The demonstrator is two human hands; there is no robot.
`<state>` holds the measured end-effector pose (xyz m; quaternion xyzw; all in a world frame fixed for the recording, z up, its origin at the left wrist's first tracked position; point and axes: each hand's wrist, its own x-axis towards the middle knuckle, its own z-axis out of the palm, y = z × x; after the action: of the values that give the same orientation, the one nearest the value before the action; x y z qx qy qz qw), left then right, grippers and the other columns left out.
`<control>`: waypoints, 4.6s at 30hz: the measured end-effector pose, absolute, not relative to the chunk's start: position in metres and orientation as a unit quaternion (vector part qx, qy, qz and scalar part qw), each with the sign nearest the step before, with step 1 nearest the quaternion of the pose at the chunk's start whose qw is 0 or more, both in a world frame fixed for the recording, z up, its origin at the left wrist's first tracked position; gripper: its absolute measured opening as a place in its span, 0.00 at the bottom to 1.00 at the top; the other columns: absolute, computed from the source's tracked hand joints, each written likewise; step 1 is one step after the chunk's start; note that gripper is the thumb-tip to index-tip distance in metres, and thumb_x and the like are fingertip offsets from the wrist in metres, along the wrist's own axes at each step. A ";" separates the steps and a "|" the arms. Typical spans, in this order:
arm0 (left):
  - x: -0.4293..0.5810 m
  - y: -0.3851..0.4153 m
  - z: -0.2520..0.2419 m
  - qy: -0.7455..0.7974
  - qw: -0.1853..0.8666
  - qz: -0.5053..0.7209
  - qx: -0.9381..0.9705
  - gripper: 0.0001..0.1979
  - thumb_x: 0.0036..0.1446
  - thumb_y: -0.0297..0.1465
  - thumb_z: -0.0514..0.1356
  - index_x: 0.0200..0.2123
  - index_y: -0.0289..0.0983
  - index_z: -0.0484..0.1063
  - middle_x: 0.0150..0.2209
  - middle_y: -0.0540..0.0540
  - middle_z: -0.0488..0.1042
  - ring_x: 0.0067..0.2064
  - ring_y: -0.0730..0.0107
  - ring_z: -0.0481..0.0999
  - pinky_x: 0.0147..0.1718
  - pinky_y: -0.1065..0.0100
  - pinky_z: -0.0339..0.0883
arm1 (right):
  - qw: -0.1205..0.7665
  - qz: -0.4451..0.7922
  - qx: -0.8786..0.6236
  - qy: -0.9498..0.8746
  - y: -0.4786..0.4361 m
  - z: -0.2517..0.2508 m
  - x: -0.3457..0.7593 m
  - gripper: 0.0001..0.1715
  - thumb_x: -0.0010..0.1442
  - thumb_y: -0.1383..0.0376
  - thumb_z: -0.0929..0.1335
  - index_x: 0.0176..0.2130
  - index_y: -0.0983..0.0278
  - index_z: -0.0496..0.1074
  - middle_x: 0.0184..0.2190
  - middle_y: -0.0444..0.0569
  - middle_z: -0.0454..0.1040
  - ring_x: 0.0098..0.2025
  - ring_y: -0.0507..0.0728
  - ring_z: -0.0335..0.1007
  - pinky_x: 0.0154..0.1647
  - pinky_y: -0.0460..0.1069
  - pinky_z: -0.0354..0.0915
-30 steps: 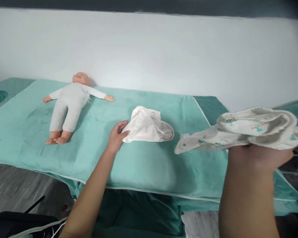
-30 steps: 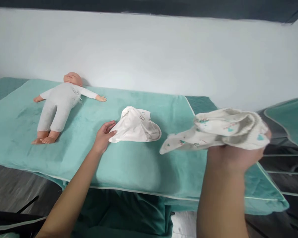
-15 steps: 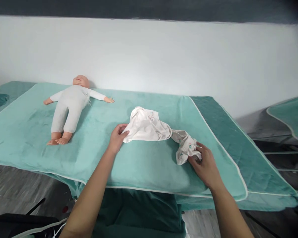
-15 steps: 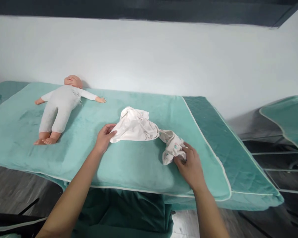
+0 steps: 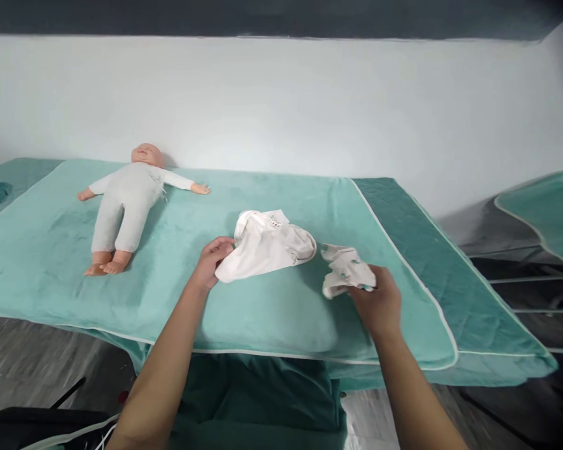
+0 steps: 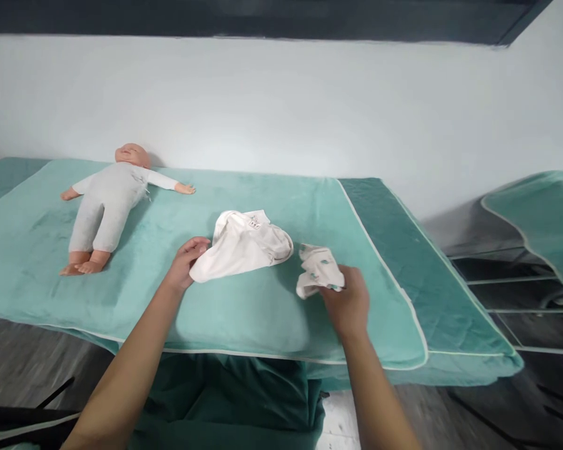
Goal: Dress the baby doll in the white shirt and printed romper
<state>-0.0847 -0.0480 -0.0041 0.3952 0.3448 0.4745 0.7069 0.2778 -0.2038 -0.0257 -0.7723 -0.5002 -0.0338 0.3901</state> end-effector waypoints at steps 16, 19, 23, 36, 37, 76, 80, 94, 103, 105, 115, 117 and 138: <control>-0.037 0.007 -0.018 0.493 0.450 0.469 0.578 0.27 0.55 0.34 0.67 0.58 0.38 0.71 0.60 0.38 0.76 0.60 0.56 0.76 0.64 0.53 0.66 | 0.340 -0.176 -0.768 -0.513 -0.230 0.007 0.258 0.28 0.58 0.62 0.68 0.58 0.57 0.70 0.63 0.63 0.70 0.64 0.75 0.67 0.63 0.74 0.63; -0.025 0.010 -0.005 0.491 0.448 0.400 0.632 0.23 0.55 0.35 0.67 0.54 0.36 0.75 0.51 0.40 0.80 0.51 0.57 0.79 0.57 0.55 0.69 | 0.393 -0.098 -0.690 -0.600 -0.218 0.027 0.214 0.27 0.64 0.62 0.67 0.61 0.58 0.67 0.62 0.62 0.69 0.67 0.71 0.65 0.66 0.70 0.64; -0.027 -0.001 0.029 0.412 0.497 0.406 0.647 0.10 0.54 0.32 0.64 0.39 0.36 0.78 0.38 0.47 0.80 0.41 0.65 0.77 0.47 0.63 0.70 | 0.421 0.018 -0.622 -0.660 -0.173 0.041 0.174 0.28 0.67 0.63 0.66 0.64 0.60 0.65 0.63 0.62 0.67 0.67 0.66 0.65 0.68 0.66 0.64; -0.111 -0.044 0.176 0.278 0.332 0.447 0.783 0.16 0.57 0.29 0.64 0.48 0.44 0.67 0.58 0.46 0.74 0.60 0.60 0.74 0.54 0.60 0.71 | 0.396 0.153 -0.495 -0.758 -0.063 0.161 0.105 0.14 0.65 0.63 0.64 0.43 0.61 0.79 0.42 0.47 0.82 0.42 0.59 0.75 0.41 0.51 0.64; -0.115 -0.045 0.182 0.292 0.324 0.425 0.793 0.18 0.57 0.29 0.65 0.50 0.45 0.67 0.54 0.47 0.75 0.56 0.62 0.77 0.51 0.62 0.72 | 0.396 0.152 -0.484 -0.765 -0.064 0.173 0.099 0.15 0.64 0.64 0.64 0.43 0.62 0.79 0.41 0.46 0.82 0.41 0.58 0.75 0.40 0.50 0.63; -0.177 -0.029 0.179 0.536 0.265 0.423 0.681 0.08 0.56 0.37 0.65 0.31 0.38 0.77 0.26 0.50 0.72 0.30 0.67 0.70 0.33 0.66 0.67 | -0.009 -0.041 -0.793 -0.608 -0.063 0.182 0.194 0.31 0.56 0.74 0.65 0.56 0.58 0.76 0.47 0.59 0.80 0.46 0.67 0.76 0.40 0.57 0.66; -0.181 0.000 0.170 0.554 0.270 0.334 0.713 0.10 0.52 0.39 0.68 0.28 0.39 0.76 0.23 0.49 0.72 0.28 0.64 0.72 0.33 0.62 0.68 | -0.082 0.001 -0.785 -0.614 -0.048 0.184 0.199 0.25 0.57 0.73 0.65 0.51 0.58 0.78 0.47 0.59 0.79 0.47 0.68 0.76 0.42 0.59 0.67; -0.055 0.011 -0.003 0.539 0.192 0.219 0.791 0.18 0.63 0.23 0.53 0.54 0.31 0.74 0.65 0.29 0.69 0.71 0.48 0.64 0.72 0.48 0.54 | 0.188 0.084 -0.701 -0.683 -0.018 -0.012 0.068 0.32 0.71 0.63 0.58 0.67 0.80 0.61 0.70 0.77 0.60 0.74 0.75 0.52 0.73 0.71 0.49; -0.056 0.053 0.002 0.615 0.208 0.286 0.705 0.34 0.69 0.34 0.50 0.76 0.36 0.49 0.78 0.38 0.47 0.76 0.42 0.56 0.72 0.42 0.54 | 0.241 0.027 -0.735 -0.634 0.016 -0.002 0.091 0.42 0.70 0.64 0.55 0.75 0.79 0.41 0.77 0.73 0.42 0.79 0.71 0.38 0.76 0.67 0.46; -0.052 0.055 0.002 0.609 0.183 0.291 0.715 0.35 0.69 0.35 0.50 0.77 0.38 0.48 0.78 0.39 0.47 0.76 0.42 0.55 0.72 0.42 0.54 | 0.249 -0.001 -0.727 -0.640 0.021 -0.003 0.095 0.42 0.69 0.66 0.55 0.76 0.78 0.39 0.77 0.71 0.41 0.80 0.69 0.37 0.77 0.66 0.44; -0.043 0.100 -0.005 0.599 0.161 0.200 0.758 0.34 0.72 0.39 0.47 0.77 0.36 0.48 0.78 0.40 0.49 0.78 0.47 0.49 0.75 0.44 0.46 | 0.220 0.017 -0.746 -0.629 0.061 -0.017 0.119 0.41 0.71 0.63 0.55 0.76 0.78 0.42 0.77 0.70 0.44 0.79 0.68 0.40 0.76 0.65 0.46; -0.043 0.106 -0.006 0.601 0.153 0.165 0.767 0.34 0.72 0.40 0.44 0.77 0.36 0.47 0.78 0.42 0.49 0.78 0.49 0.49 0.76 0.47 0.46 | 0.209 0.045 -0.760 -0.614 0.066 -0.020 0.121 0.42 0.72 0.61 0.56 0.75 0.80 0.44 0.77 0.70 0.45 0.78 0.70 0.44 0.76 0.64 0.48; -0.046 0.053 -0.011 0.610 0.060 0.092 0.785 0.35 0.73 0.41 0.40 0.74 0.26 0.52 0.76 0.33 0.53 0.77 0.50 0.54 0.74 0.49 0.51 | 0.122 0.040 -0.661 -0.739 0.051 -0.029 0.110 0.38 0.75 0.56 0.53 0.74 0.76 0.55 0.77 0.60 0.48 0.79 0.65 0.44 0.78 0.62 0.45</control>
<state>-0.0465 0.0529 -0.0114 0.7851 0.6096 0.0916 0.0602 0.1097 0.0508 -0.0294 -0.6611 -0.7391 0.0404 0.1223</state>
